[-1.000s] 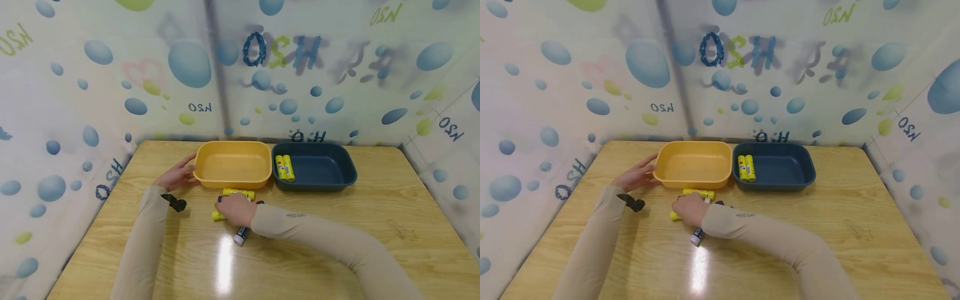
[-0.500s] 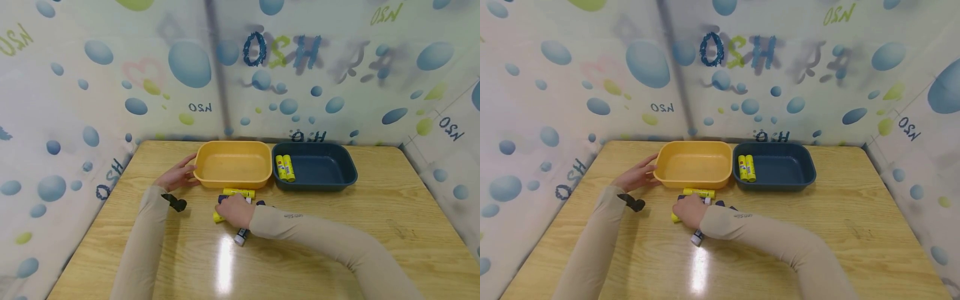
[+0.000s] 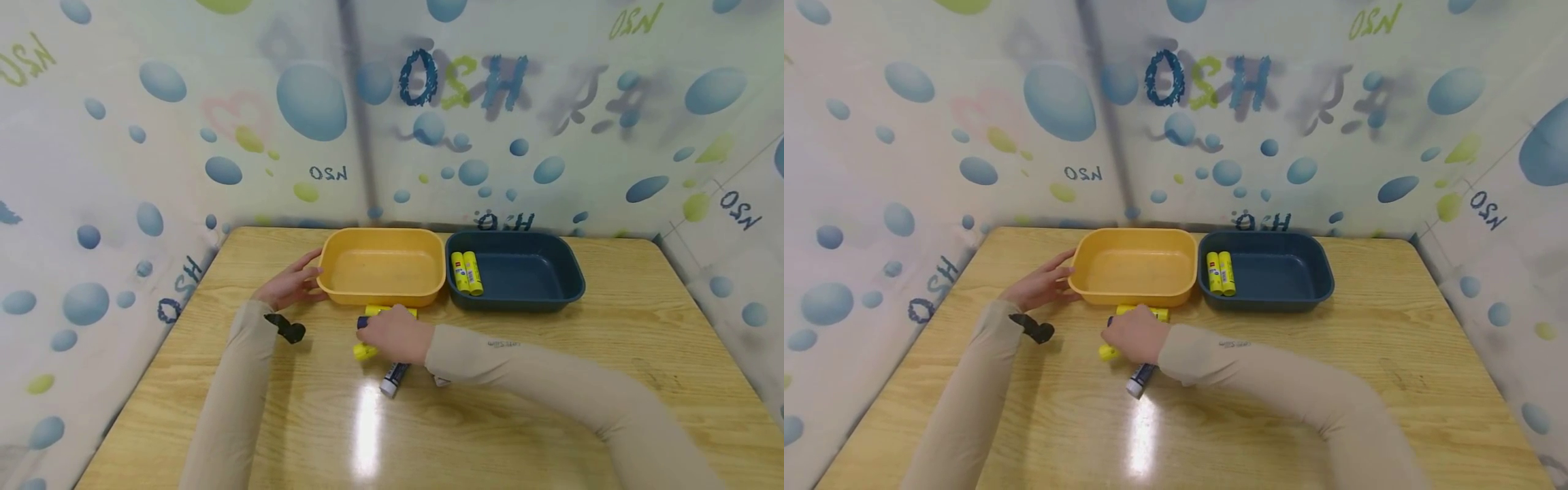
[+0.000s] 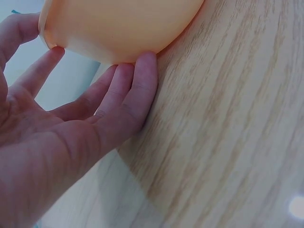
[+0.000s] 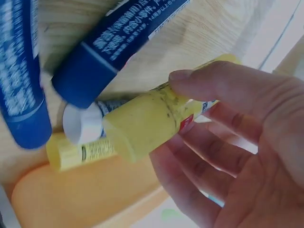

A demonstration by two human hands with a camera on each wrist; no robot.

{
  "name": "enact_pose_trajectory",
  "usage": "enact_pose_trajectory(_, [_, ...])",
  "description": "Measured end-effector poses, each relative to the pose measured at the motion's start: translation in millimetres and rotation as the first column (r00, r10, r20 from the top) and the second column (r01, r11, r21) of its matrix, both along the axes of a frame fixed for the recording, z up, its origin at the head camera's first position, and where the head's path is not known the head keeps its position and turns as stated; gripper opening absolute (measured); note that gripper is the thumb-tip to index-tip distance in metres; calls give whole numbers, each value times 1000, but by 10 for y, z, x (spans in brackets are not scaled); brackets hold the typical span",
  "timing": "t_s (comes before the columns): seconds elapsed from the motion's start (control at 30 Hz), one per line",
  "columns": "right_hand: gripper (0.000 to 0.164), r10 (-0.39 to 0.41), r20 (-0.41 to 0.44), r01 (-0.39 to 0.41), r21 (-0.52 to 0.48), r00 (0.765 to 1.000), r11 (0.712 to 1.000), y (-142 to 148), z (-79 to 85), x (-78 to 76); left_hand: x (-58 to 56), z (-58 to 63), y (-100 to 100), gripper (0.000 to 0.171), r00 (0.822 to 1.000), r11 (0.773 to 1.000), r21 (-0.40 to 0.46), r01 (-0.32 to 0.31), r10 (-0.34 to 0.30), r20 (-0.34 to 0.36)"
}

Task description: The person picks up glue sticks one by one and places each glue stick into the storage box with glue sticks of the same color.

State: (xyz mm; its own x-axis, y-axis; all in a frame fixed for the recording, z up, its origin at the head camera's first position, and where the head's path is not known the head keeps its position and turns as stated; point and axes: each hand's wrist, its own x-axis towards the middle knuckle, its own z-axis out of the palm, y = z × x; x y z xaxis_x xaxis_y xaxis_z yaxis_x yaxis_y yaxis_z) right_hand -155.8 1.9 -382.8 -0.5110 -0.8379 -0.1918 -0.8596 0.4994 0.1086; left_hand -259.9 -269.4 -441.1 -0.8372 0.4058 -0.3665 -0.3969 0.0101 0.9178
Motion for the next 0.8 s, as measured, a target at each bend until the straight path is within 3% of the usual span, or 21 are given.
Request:
enact_pose_trajectory(0.17, [15, 27, -3, -27, -60, 1000, 998, 143, 82, -11, -16, 4, 11, 63, 1000, 1000, 9, -5, 4, 7])
enact_pose_trajectory(0.6, [16, 29, 45, -28, -22, 999, 999, 470, 206, 2, -17, 5, 28, 63, 1000, 1000, 6, -2, 2, 1])
enact_pose_trajectory(0.8, [17, 64, -11, -65, -24, 998, 998, 642, 267, -27, -2, 4, 10, 63, 1000, 1000, 17, -3, 3, 4])
